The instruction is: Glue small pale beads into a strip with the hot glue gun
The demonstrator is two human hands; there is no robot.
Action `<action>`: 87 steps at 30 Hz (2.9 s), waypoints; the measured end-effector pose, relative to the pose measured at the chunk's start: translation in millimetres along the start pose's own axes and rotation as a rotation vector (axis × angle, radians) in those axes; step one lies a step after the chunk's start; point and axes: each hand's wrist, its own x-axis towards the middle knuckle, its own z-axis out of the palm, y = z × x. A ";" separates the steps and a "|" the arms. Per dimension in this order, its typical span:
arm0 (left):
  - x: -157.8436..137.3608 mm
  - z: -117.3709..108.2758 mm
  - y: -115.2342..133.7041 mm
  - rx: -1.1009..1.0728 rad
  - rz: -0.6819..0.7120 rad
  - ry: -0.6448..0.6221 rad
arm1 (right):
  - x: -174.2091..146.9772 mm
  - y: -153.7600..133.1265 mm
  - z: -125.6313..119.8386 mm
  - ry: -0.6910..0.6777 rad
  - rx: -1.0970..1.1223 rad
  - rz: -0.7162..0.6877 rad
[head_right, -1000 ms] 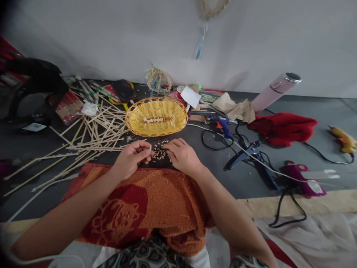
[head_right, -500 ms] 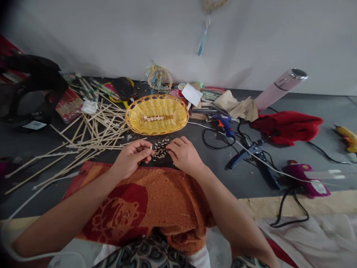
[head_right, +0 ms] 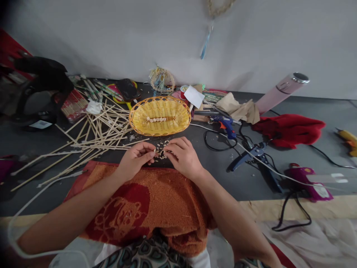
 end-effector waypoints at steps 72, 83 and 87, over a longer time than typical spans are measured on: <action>-14.8 3.4 3.4 0.456 0.293 0.000 | -3.5 -9.9 12.0 -0.017 0.376 0.076; -13.2 4.6 2.5 0.446 0.281 0.007 | -2.7 -8.1 8.1 -0.063 0.355 0.078; -9.6 1.8 1.1 0.360 0.240 0.080 | -1.7 -1.8 -1.0 -0.059 0.279 0.095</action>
